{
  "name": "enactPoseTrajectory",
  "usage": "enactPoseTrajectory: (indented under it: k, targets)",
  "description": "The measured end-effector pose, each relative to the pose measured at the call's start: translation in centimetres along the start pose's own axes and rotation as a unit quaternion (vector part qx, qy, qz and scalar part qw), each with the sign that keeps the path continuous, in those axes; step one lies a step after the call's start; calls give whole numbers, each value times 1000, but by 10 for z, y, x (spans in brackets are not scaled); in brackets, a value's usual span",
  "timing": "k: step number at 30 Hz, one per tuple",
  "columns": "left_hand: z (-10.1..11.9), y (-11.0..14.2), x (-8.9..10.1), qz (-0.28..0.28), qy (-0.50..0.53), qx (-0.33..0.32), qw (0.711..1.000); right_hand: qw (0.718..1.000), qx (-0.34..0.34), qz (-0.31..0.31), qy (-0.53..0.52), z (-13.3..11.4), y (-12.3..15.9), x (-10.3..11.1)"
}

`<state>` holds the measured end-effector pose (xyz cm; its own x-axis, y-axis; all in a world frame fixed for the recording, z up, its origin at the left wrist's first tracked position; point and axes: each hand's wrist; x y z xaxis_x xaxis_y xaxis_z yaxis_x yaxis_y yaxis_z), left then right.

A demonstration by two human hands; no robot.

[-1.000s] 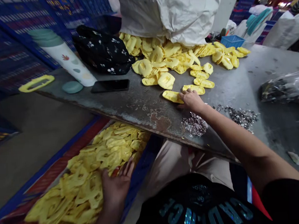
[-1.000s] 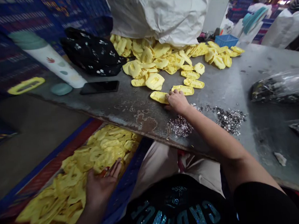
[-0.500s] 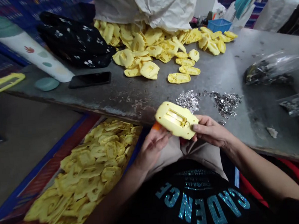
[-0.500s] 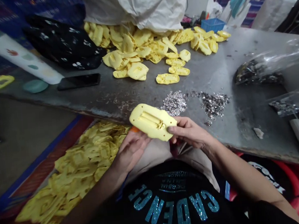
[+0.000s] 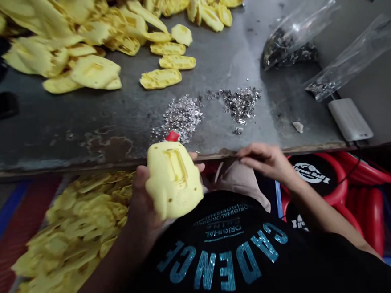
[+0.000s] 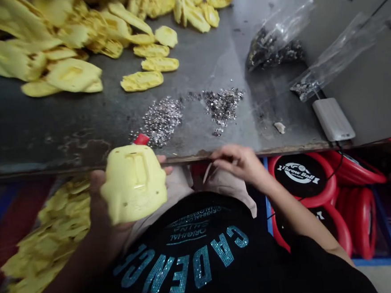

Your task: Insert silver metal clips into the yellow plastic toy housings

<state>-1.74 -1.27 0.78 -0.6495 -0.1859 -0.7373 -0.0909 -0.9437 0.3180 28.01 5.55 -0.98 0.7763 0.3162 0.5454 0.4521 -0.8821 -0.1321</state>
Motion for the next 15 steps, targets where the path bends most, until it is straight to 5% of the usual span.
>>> enactPoseTrajectory:
  k: [2, 4, 15]
  targets:
    - [-1, 2, 2, 13, -5, 31, 999, 984, 5, 90, 152, 15, -5, 22]
    - [-4, 5, 2, 15, -4, 44, 999, 963, 12, 113, 244, 26, -14, 32]
    - [-13, 10, 6, 31, 1, 112, 993, 908, 37, 27, 416, 22, -47, 11]
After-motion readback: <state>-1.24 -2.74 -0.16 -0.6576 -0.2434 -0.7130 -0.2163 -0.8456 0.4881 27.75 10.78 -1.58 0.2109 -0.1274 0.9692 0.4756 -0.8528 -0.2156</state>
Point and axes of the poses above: each hand's wrist, its own y-axis away from the middle knuckle, its own x-axis out of the back of the hand, z = x × y, and after that the axes turned 11 degrees about y, right-handed
